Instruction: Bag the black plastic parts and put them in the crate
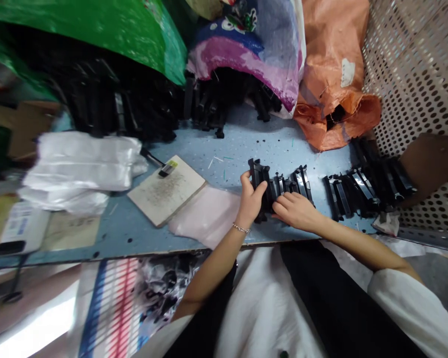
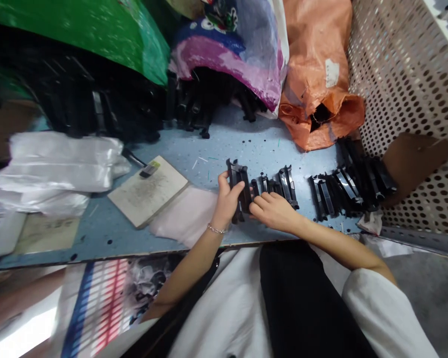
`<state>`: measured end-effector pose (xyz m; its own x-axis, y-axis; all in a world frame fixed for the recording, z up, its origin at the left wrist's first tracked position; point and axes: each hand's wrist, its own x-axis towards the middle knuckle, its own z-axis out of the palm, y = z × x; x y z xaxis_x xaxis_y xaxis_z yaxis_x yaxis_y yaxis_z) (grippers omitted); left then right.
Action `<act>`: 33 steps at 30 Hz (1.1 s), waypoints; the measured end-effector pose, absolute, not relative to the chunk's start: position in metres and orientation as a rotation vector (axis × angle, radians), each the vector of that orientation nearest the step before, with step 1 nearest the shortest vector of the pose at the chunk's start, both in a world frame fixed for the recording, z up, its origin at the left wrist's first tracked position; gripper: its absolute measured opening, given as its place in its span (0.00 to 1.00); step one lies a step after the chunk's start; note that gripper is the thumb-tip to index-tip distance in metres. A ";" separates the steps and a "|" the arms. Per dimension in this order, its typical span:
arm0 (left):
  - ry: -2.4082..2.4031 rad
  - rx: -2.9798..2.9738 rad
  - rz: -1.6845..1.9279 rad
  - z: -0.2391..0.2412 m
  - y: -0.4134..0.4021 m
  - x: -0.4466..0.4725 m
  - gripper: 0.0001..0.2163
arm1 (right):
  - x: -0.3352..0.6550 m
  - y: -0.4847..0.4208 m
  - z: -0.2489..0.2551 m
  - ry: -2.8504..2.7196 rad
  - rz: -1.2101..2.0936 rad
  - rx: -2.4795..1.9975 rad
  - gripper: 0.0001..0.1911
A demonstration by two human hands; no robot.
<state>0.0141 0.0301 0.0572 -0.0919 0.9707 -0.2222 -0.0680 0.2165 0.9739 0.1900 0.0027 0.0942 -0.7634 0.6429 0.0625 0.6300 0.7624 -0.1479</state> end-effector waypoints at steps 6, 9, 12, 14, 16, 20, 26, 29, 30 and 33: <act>1.126 0.652 1.108 0.091 0.035 0.027 0.30 | 0.187 0.018 0.083 -2.660 0.813 -1.143 0.31; 1.158 0.607 1.199 0.092 0.037 0.027 0.30 | 0.190 0.021 0.085 -2.472 1.133 -1.276 0.31; 1.158 0.557 1.180 0.088 0.039 0.027 0.31 | 0.193 0.022 0.086 -2.564 0.790 -1.223 0.23; 1.148 0.545 1.164 0.086 0.040 0.027 0.31 | 0.195 0.022 0.083 -2.704 0.583 -1.126 0.21; 1.141 0.560 1.178 0.086 0.041 0.027 0.31 | 0.196 0.022 0.078 -2.787 0.579 -1.133 0.20; 1.132 0.574 1.204 0.087 0.043 0.026 0.30 | 0.196 0.019 0.073 -2.683 0.687 -1.294 0.20; 1.155 0.618 1.174 0.083 0.042 0.027 0.29 | 0.200 0.018 0.073 -2.696 0.359 -0.990 0.14; 1.165 0.667 1.153 0.078 0.039 0.029 0.29 | 0.202 0.018 0.071 -2.664 0.484 -1.002 0.17; 1.166 0.680 1.142 0.076 0.039 0.029 0.29 | 0.202 0.018 0.071 -2.631 0.556 -1.028 0.18; 1.169 0.703 1.123 0.072 0.039 0.029 0.28 | 0.200 0.017 0.075 -2.398 0.934 -1.164 0.18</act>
